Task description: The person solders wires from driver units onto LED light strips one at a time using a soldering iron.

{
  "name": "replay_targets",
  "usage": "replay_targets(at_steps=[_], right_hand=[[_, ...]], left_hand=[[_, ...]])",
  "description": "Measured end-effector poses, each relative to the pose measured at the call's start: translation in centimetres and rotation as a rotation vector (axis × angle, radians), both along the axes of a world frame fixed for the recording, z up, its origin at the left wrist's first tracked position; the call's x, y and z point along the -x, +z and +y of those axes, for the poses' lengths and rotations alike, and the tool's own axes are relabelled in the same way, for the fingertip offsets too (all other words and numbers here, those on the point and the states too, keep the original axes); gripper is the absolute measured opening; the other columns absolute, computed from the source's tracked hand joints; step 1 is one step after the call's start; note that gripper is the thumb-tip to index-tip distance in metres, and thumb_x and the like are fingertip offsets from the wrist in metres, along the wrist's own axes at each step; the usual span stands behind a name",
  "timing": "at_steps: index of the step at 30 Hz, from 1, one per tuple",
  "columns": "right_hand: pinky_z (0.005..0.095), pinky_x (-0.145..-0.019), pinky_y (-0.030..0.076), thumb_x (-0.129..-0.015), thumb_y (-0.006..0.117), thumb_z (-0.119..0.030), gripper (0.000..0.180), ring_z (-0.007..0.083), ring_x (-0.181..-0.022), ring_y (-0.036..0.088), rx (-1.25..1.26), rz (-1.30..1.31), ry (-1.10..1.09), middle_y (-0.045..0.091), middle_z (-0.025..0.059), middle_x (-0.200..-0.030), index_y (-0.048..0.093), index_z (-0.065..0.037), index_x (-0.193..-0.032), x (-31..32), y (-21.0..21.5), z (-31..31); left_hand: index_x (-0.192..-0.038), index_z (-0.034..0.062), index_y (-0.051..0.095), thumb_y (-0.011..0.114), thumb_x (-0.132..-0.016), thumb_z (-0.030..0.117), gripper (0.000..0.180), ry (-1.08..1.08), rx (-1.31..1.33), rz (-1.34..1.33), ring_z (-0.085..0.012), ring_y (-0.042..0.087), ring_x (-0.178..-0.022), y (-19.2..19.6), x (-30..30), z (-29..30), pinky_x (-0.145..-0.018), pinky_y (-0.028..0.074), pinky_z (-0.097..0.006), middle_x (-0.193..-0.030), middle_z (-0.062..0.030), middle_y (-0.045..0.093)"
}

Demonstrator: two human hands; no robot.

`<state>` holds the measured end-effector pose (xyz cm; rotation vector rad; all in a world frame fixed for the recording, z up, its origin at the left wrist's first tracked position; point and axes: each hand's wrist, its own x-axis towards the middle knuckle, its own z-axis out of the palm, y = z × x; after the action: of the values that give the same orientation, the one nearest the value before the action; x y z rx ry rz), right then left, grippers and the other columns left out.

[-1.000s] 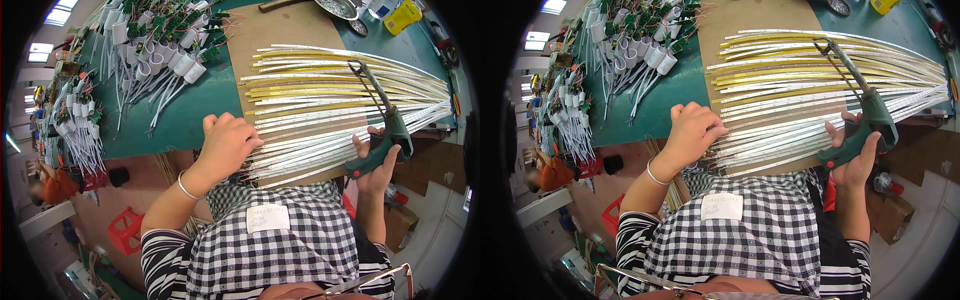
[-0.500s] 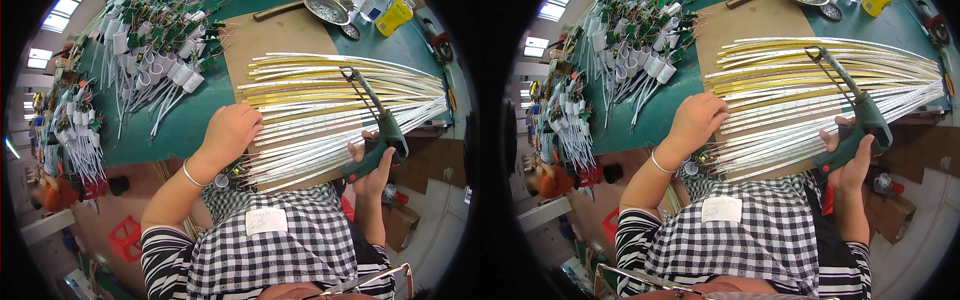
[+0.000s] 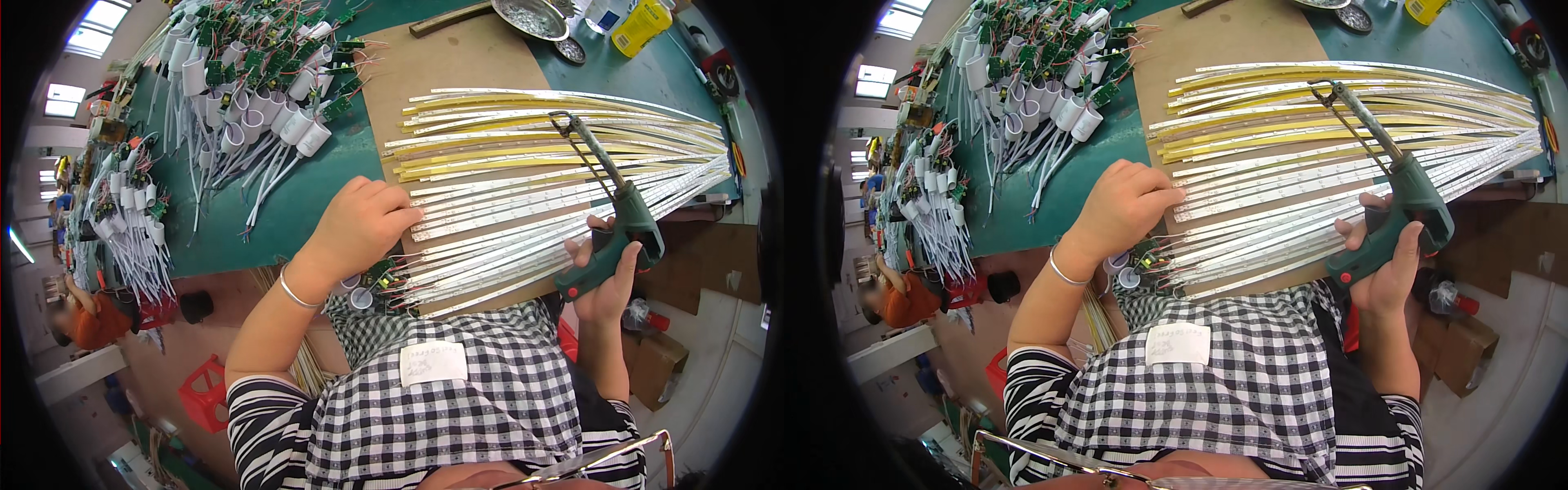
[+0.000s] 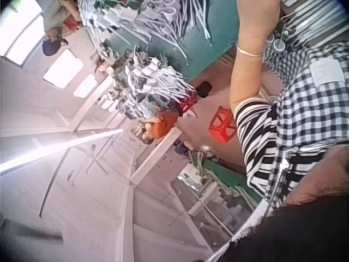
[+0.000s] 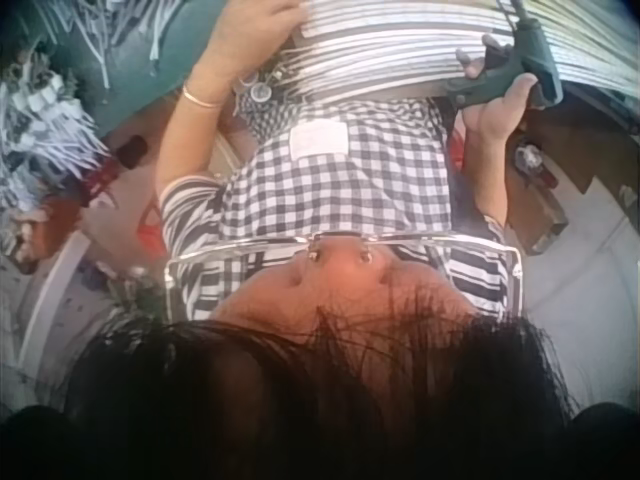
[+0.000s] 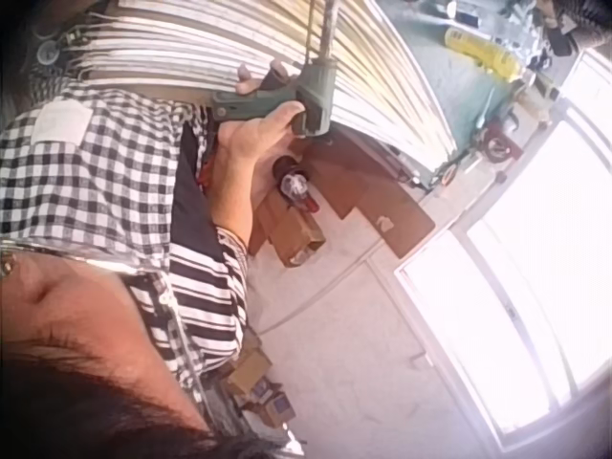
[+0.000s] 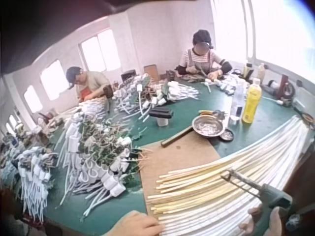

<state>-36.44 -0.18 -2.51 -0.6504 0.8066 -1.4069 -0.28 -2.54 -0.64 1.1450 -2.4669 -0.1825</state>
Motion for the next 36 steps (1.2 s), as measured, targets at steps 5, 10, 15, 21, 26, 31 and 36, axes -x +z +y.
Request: replay_targets(at_steps=[5, 10, 15, 21, 26, 31, 36], right_hand=[[0.0477, -0.089, 0.056, -0.107, 0.041, -0.051, 0.054, 0.0175, -0.072, 0.063, 0.014, 0.001, -0.012, 0.06, 0.0184, -0.126, 0.046, -0.005, -0.134, -0.2, 0.0, 0.0], [0.0471, -0.088, 0.056, -0.107, 0.04, -0.051, 0.054, 0.0177, -0.073, 0.063, 0.002, 0.025, -0.024, 0.06, 0.0185, -0.125, 0.046, -0.004, -0.134, -0.2, 0.3, -0.1], [0.0463, -0.088, 0.057, -0.108, 0.04, -0.05, 0.053, 0.0173, -0.073, 0.062, 0.002, 0.026, -0.024, 0.06, 0.0182, -0.125, 0.046, -0.004, -0.134, -0.4, 0.2, 0.0], [0.0457, -0.087, 0.057, -0.108, 0.04, -0.05, 0.054, 0.0175, -0.073, 0.062, -0.005, 0.035, -0.026, 0.061, 0.0185, -0.125, 0.046, -0.004, -0.134, -0.3, 0.2, 0.0], [0.0456, -0.086, 0.057, -0.107, 0.04, -0.05, 0.054, 0.0179, -0.073, 0.062, 0.027, -0.007, 0.008, 0.061, 0.0188, -0.125, 0.046, -0.004, -0.135, -0.4, 0.0, -0.1], [0.0447, -0.086, 0.057, -0.107, 0.041, -0.05, 0.054, 0.0179, -0.073, 0.062, 0.017, 0.006, 0.004, 0.061, 0.0188, -0.125, 0.046, -0.004, -0.135, -0.4, 0.1, 0.0], [0.0442, -0.085, 0.058, -0.107, 0.041, -0.05, 0.054, 0.0181, -0.074, 0.062, -0.007, -0.008, -0.012, 0.062, 0.0188, -0.124, 0.047, -0.004, -0.134, -0.4, 0.2, 0.1]], left_hand=[[-0.094, 0.0067, 0.067, 0.071, -0.08, 0.003, 0.015, 0.092, -0.138, 0.191, -0.0291, 0.063, -0.087, -0.4, -0.1, 0.0, -0.076, 0.051, -0.041, -0.091, -0.0078, 0.064], [-0.095, 0.0047, 0.066, 0.072, -0.082, 0.005, 0.014, 0.182, -0.153, 0.185, -0.0317, 0.062, -0.088, -0.8, -0.1, -0.3, -0.076, 0.051, -0.04, -0.092, -0.0106, 0.063], [-0.091, 0.0047, 0.065, 0.073, -0.082, 0.006, 0.012, 0.23, -0.093, 0.177, -0.0327, 0.061, -0.089, -1.2, 0.0, -1.1, -0.077, 0.051, -0.041, -0.09, -0.0106, 0.06], [-0.09, 0.0043, 0.063, 0.073, -0.081, 0.007, 0.013, 0.249, -0.172, 0.244, -0.0316, 0.059, -0.084, -1.2, -0.6, -0.8, -0.075, 0.051, -0.043, -0.09, -0.0097, 0.059], [-0.092, 0.0059, 0.061, 0.073, -0.083, 0.012, 0.016, 0.269, 0.01, -0.007, -0.0301, 0.059, -0.085, -1.5, 0.1, -0.4, -0.075, 0.051, -0.04, -0.092, -0.0083, 0.059], [-0.092, 0.007, 0.062, 0.073, -0.083, 0.014, 0.016, 0.276, 0.012, -0.043, -0.0289, 0.059, -0.085, -1.2, 0.0, -0.3, -0.073, 0.051, -0.039, -0.092, -0.0073, 0.06], [-0.09, 0.0087, 0.065, 0.077, -0.08, 0.013, 0.016, 0.246, -0.131, 0.123, -0.029, 0.058, -0.085, -0.5, -0.9, -0.2, -0.073, 0.049, -0.041, -0.089, -0.0065, 0.06]])
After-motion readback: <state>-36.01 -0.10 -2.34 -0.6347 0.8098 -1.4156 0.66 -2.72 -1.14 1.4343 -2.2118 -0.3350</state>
